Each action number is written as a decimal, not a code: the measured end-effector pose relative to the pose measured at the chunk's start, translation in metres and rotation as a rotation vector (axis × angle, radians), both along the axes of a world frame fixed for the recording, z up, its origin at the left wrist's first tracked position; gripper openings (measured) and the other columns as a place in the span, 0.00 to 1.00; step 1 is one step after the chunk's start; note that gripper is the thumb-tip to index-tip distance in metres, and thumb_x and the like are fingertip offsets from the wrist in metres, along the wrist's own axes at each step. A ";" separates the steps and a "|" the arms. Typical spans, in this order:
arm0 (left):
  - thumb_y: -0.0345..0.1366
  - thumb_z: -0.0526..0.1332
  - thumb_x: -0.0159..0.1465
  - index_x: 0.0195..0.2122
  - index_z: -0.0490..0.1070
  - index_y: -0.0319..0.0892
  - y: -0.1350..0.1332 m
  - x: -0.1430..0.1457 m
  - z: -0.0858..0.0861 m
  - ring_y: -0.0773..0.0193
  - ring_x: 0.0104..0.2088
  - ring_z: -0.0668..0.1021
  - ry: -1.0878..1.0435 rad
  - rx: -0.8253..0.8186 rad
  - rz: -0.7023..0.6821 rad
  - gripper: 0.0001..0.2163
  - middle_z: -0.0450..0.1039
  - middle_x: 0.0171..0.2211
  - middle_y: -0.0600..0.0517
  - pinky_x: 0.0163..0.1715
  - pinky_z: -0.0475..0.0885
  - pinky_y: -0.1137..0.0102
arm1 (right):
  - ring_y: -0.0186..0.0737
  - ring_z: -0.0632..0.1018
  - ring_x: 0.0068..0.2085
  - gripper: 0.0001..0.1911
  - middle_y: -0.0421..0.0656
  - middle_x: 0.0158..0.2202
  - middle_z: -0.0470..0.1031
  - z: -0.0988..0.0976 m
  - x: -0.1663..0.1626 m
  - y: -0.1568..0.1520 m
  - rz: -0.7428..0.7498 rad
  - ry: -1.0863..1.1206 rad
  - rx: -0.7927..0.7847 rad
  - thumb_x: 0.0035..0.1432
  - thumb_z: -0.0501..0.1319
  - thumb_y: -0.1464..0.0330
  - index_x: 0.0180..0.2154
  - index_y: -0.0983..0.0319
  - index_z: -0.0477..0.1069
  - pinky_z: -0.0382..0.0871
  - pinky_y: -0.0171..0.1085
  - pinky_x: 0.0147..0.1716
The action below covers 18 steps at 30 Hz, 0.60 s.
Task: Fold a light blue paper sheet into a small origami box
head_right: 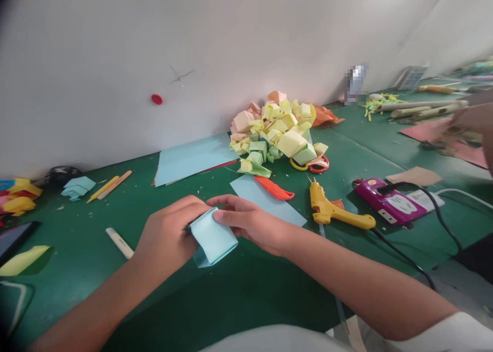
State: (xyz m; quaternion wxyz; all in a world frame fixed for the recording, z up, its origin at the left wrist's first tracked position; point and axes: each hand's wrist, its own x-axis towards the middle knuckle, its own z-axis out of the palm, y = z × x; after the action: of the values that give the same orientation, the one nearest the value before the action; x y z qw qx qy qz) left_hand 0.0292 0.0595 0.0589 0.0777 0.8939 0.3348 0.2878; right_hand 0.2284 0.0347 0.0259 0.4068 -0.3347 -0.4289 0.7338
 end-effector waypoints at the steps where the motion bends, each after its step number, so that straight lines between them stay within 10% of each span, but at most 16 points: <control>1: 0.26 0.59 0.59 0.37 0.78 0.44 0.000 0.001 0.000 0.64 0.31 0.80 -0.010 0.020 -0.008 0.10 0.79 0.35 0.53 0.26 0.70 0.73 | 0.40 0.76 0.41 0.23 0.45 0.44 0.74 0.001 0.000 0.000 0.002 -0.009 0.013 0.61 0.68 0.59 0.55 0.58 0.71 0.72 0.36 0.36; 8: 0.30 0.59 0.68 0.49 0.77 0.43 -0.001 0.004 0.001 0.58 0.39 0.83 -0.088 0.155 -0.221 0.12 0.82 0.44 0.48 0.37 0.76 0.65 | 0.39 0.76 0.42 0.24 0.44 0.45 0.74 0.007 0.002 -0.002 0.082 0.019 0.097 0.60 0.69 0.61 0.55 0.57 0.69 0.72 0.37 0.39; 18: 0.27 0.59 0.63 0.55 0.75 0.43 0.001 0.000 0.001 0.56 0.48 0.81 -0.090 0.028 -0.154 0.19 0.80 0.50 0.48 0.48 0.76 0.62 | 0.38 0.77 0.39 0.17 0.43 0.42 0.76 0.003 0.003 0.001 0.021 0.156 -0.019 0.60 0.68 0.62 0.50 0.58 0.73 0.72 0.36 0.37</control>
State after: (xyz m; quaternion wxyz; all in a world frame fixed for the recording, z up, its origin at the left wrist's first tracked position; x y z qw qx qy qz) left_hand 0.0294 0.0610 0.0602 0.1020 0.9042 0.2571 0.3255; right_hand 0.2314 0.0356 0.0284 0.4283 -0.2759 -0.3925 0.7658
